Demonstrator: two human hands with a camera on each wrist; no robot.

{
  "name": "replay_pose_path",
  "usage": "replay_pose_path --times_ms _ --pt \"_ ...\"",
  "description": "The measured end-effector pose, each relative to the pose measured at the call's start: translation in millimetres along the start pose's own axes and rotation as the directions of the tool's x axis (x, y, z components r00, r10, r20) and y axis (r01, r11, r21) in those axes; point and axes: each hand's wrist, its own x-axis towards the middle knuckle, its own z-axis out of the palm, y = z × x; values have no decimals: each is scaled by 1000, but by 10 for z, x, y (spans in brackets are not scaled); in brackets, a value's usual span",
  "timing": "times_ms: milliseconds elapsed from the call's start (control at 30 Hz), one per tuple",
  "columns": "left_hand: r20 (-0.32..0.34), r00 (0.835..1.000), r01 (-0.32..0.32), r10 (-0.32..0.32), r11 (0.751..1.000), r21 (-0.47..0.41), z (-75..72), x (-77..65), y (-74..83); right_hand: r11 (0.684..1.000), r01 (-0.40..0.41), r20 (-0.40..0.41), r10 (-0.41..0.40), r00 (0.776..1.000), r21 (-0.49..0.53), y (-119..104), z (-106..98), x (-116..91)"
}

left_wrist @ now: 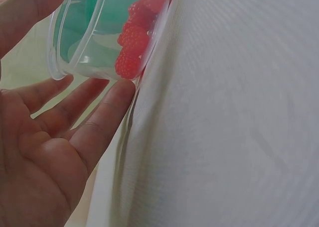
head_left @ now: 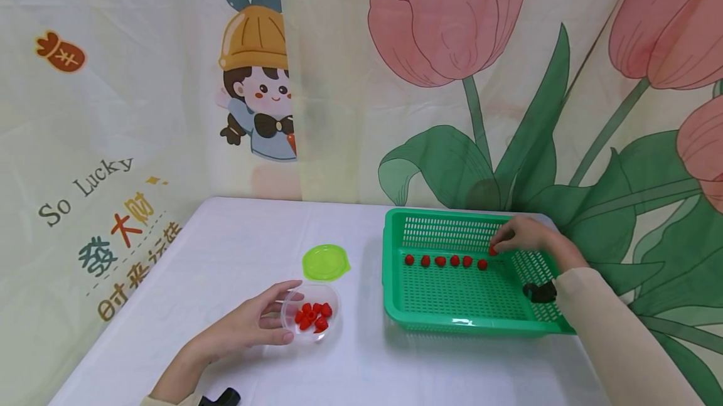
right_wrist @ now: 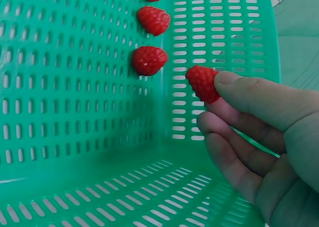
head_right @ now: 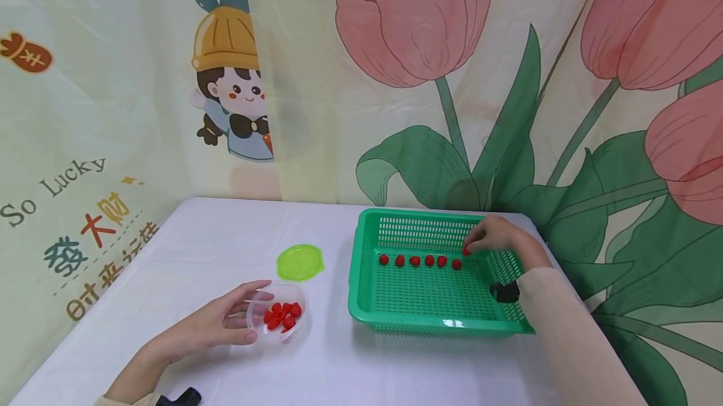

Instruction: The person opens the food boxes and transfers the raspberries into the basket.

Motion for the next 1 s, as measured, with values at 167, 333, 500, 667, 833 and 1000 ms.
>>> replay_pose_path --times_ms 167,333,500,667,833,1000 --pt "-2 1000 -6 6 1000 7 -3 -7 -16 1000 4 26 -4 1000 8 35 59 34" --pt "-4 1000 -11 11 1000 8 -5 -3 -21 1000 -13 34 14 999 -20 14 108 72" --pt "-3 1000 -8 8 1000 9 -8 -2 -4 998 -51 48 53 997 -33 2 151 84" --pt "1 1000 -9 9 1000 3 -9 1 3 998 -52 65 54 996 -33 29 183 98" --pt "1 1000 -10 10 1000 7 -10 2 -9 997 -50 79 55 995 -60 48 207 124" --pt "1 1000 -18 18 1000 8 -7 2 -11 996 -47 82 52 995 -73 57 226 138"
